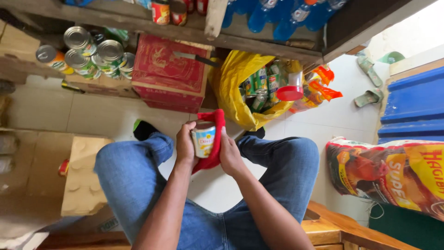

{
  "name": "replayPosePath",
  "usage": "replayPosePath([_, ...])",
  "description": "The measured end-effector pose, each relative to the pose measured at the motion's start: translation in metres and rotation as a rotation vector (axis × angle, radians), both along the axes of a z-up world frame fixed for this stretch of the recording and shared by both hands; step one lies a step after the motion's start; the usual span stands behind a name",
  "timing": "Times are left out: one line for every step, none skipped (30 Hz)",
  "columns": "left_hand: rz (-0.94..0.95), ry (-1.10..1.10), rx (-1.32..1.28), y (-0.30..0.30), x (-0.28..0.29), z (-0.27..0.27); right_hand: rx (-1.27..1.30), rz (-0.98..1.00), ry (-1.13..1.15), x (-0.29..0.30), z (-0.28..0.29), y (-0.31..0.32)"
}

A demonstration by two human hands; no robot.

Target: Wiping dust off canned milk products and organizing them on store shelves.

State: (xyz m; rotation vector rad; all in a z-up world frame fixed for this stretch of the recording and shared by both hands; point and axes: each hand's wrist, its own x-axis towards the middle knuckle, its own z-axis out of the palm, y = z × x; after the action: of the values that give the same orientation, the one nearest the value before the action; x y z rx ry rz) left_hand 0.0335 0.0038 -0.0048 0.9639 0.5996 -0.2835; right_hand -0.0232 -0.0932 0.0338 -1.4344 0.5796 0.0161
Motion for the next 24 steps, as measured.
replayPosePath([0.057, 0.011, -0.013, 0.002, 0.002, -0.009, 0.011, 0.022, 0.036, 0.001, 0.012, 0.004])
replayPosePath([0.109, 0.020, -0.027, 0.003, 0.005, -0.017, 0.022, 0.038, 0.071, 0.002, 0.024, 0.007])
replayPosePath([0.112, 0.025, -0.021, 0.006, 0.008, -0.021, 0.028, 0.040, 0.076, -0.003, 0.021, 0.009])
replayPosePath([0.133, 0.026, 0.034, 0.006, 0.011, -0.025, -0.104, 0.164, 0.159, -0.008, 0.018, 0.009])
replayPosePath([0.154, 0.027, 0.088, 0.006, 0.013, -0.030, -0.235, 0.289, 0.241, -0.014, 0.015, 0.010])
replayPosePath([0.161, 0.034, 0.089, 0.006, 0.011, -0.030, -0.235, 0.298, 0.246, -0.013, 0.018, 0.011])
replayPosePath([0.097, -0.015, 0.167, 0.006, 0.008, -0.030, -0.331, 0.327, 0.172, -0.013, 0.021, 0.012])
replayPosePath([0.033, -0.062, 0.245, 0.006, 0.005, -0.030, -0.426, 0.357, 0.097, -0.013, 0.024, 0.013])
replayPosePath([0.041, -0.055, 0.247, 0.003, 0.001, -0.026, -0.424, 0.367, 0.101, -0.008, 0.020, 0.008])
replayPosePath([-0.008, -0.088, 0.230, 0.000, -0.002, -0.022, -0.424, 0.307, 0.061, -0.003, 0.015, 0.003])
replayPosePath([-0.058, -0.121, 0.212, -0.004, -0.004, -0.018, -0.425, 0.247, 0.021, 0.002, 0.010, -0.002])
replayPosePath([-0.062, -0.119, 0.212, -0.005, -0.004, -0.008, -0.424, 0.243, 0.024, 0.005, 0.001, -0.006])
replayPosePath([-0.060, -0.126, 0.229, -0.006, -0.004, 0.002, -0.312, 0.188, 0.023, 0.007, -0.009, -0.011])
replayPosePath([-0.054, -0.132, 0.247, -0.007, -0.004, 0.012, -0.200, 0.135, 0.023, 0.010, -0.019, -0.015])
replayPosePath([-0.055, -0.130, 0.247, -0.007, -0.005, 0.000, -0.199, 0.135, 0.025, 0.003, -0.022, -0.015])
replayPosePath([-0.036, -0.124, 0.299, -0.006, -0.005, -0.013, -0.191, 0.140, 0.074, -0.001, -0.026, -0.014])
replayPosePath([-0.017, -0.118, 0.350, -0.005, -0.004, -0.025, -0.182, 0.145, 0.122, -0.006, -0.029, -0.012])
replayPosePath([-0.019, -0.119, 0.351, -0.004, -0.003, -0.025, -0.181, 0.144, 0.122, -0.005, -0.005, -0.001])
replayPosePath([-0.043, -0.113, 0.395, -0.003, -0.003, -0.025, -0.303, 0.274, 0.162, -0.005, 0.019, 0.011])
replayPosePath([-0.061, -0.105, 0.438, -0.003, -0.003, -0.025, -0.426, 0.411, 0.203, -0.005, 0.042, 0.022])
replayPosePath([-0.057, -0.102, 0.439, -0.007, -0.003, -0.050, -0.426, 0.416, 0.203, -0.004, 0.031, 0.019])
replayPosePath([-0.167, -0.048, 0.414, -0.012, -0.002, -0.075, -0.496, 0.385, 0.100, -0.002, 0.020, 0.016])
replayPosePath([-0.276, 0.006, 0.389, -0.016, -0.002, -0.100, -0.564, 0.353, -0.004, -0.001, 0.009, 0.013])
replayPosePath([-0.276, 0.004, 0.388, -0.014, -0.003, -0.086, -0.566, 0.352, -0.005, 0.002, 0.004, 0.007])
